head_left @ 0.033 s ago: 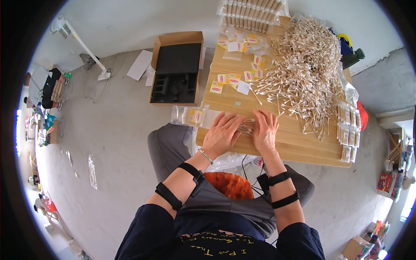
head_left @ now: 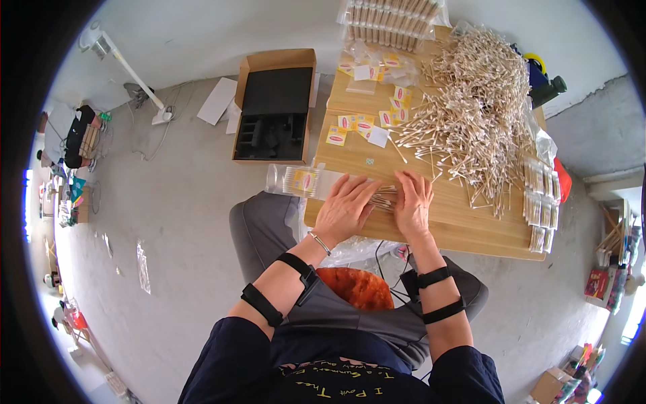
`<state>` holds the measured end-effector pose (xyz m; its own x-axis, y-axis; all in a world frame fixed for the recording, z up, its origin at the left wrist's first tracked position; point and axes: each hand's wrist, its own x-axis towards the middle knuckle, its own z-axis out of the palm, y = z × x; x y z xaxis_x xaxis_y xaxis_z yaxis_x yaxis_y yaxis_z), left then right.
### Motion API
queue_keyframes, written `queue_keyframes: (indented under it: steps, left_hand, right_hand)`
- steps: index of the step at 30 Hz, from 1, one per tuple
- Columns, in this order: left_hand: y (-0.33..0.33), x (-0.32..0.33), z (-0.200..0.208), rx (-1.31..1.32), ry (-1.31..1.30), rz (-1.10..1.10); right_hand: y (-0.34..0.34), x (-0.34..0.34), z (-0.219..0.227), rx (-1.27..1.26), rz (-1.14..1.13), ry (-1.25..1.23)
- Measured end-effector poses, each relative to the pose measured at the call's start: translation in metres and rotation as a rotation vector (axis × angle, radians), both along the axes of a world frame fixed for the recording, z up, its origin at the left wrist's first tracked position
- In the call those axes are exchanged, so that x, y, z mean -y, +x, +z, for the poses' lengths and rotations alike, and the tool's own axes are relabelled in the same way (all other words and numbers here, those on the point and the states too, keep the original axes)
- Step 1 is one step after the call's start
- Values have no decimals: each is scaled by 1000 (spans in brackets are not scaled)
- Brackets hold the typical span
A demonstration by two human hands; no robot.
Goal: Organizing and placing a bundle of swabs into a plastic bag.
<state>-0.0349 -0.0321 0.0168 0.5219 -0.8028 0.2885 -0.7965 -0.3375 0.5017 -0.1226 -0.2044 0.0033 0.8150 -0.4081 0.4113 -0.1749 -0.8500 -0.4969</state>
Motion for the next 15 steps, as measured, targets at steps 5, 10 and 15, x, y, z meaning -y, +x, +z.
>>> queue_keyframes:
  steps: [5,10,15]
  left_hand:
    - [-1,-1,0,-2,-20,27]
    - [-1,1,-1,-2,-41,29]
    - [-1,0,0,-11,-35,58]
  right_hand:
    - [-12,33,-5,-57,-72,2]
    - [-10,41,1,-13,-34,-65]
    - [-15,21,8,-57,-132,-93]
